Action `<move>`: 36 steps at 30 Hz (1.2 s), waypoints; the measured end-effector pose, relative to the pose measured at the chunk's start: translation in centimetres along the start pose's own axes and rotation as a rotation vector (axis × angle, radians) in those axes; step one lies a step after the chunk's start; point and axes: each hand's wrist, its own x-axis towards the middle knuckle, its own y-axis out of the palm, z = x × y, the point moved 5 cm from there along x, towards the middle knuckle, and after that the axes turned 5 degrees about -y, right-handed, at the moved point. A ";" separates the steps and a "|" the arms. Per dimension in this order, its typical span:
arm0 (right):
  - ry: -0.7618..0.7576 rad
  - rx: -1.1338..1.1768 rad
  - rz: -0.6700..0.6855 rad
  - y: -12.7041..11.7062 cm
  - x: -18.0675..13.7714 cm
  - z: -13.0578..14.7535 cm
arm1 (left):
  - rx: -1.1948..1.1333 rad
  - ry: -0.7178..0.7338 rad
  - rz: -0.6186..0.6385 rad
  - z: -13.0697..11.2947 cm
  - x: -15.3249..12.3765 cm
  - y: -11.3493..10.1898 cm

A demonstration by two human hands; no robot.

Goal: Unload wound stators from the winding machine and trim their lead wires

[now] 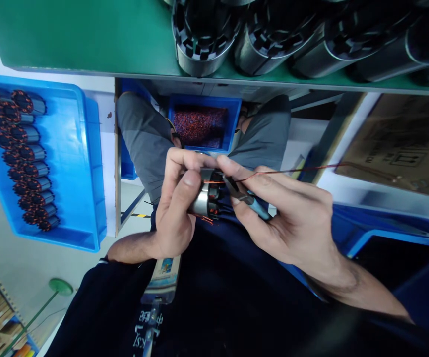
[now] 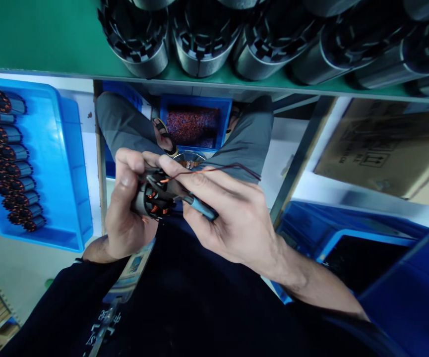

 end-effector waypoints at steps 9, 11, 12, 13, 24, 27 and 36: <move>-0.050 -0.151 0.020 0.3 -0.1 -0.2 | -0.093 0.063 0.029 -0.2 -0.4 0.5; -0.047 -0.198 0.014 0.3 -0.1 -0.1 | -0.079 0.043 -0.008 -0.1 -0.6 0.4; -0.047 -0.212 0.012 0.2 -0.2 -0.1 | -0.060 0.034 -0.025 -0.1 -0.7 0.4; -0.045 -0.221 0.012 0.2 -0.2 -0.1 | -0.035 0.030 -0.039 -0.1 -0.7 0.3; 0.102 0.270 0.072 0.5 1.0 -1.7 | 0.154 0.092 -0.113 -0.3 -0.6 -0.6; 0.054 0.355 0.098 1.3 1.0 -1.0 | 0.223 0.143 -0.110 -0.5 -0.3 -0.6; 0.161 0.462 0.027 1.1 1.4 -1.6 | 0.298 0.239 0.250 -1.6 0.3 -1.6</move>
